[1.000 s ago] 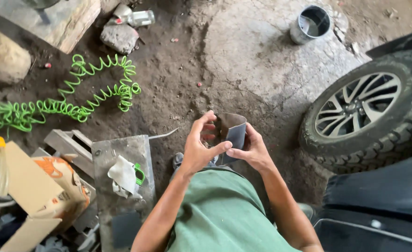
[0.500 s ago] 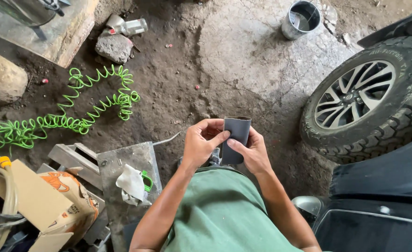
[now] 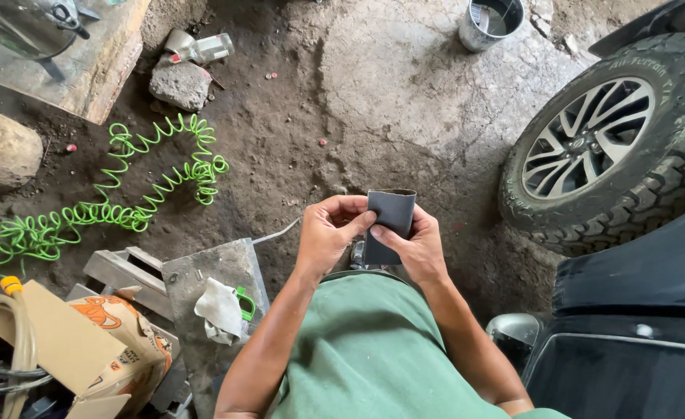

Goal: The person tears a sheet of sandpaper into smaller pieces by hand. They then dip a sanding block into a bucket of water and use it to wet-sand a section of the car's rear bumper.

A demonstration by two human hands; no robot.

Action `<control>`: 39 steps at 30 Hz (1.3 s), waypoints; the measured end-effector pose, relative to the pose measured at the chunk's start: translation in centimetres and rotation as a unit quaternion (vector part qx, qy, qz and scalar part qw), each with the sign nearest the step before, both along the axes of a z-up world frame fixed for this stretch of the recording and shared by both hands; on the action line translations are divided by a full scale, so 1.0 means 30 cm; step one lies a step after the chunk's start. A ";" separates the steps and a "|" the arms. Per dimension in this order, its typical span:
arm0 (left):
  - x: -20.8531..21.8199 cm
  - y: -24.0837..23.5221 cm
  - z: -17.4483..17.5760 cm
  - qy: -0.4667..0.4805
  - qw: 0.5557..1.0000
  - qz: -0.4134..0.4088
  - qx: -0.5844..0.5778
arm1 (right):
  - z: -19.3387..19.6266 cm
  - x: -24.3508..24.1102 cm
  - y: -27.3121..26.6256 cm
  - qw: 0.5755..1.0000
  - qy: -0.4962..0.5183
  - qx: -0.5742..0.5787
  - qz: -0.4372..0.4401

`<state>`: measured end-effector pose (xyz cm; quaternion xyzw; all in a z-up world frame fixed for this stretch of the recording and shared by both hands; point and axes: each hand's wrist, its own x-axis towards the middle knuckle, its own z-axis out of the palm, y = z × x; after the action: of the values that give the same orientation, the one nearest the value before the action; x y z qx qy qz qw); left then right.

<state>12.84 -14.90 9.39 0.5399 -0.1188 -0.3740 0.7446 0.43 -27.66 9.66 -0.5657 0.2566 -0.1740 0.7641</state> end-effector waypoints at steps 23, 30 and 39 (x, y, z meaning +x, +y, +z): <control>-0.002 -0.100 0.001 0.007 1.000 0.019 0.003 | 0.063 0.006 -0.092 1.000 0.007 -0.023 0.008; 0.008 -0.131 0.052 -0.036 0.998 0.024 0.038 | 0.092 0.012 -0.097 1.000 -0.007 0.006 0.024; -0.020 -0.146 0.071 -0.107 0.990 0.076 0.045 | 0.087 0.003 -0.107 0.999 -0.020 -0.012 0.030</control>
<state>12.24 -19.28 11.52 0.6170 -0.1394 -0.2611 0.7292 0.51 -30.87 12.28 -0.5789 0.2223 -0.1652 0.7669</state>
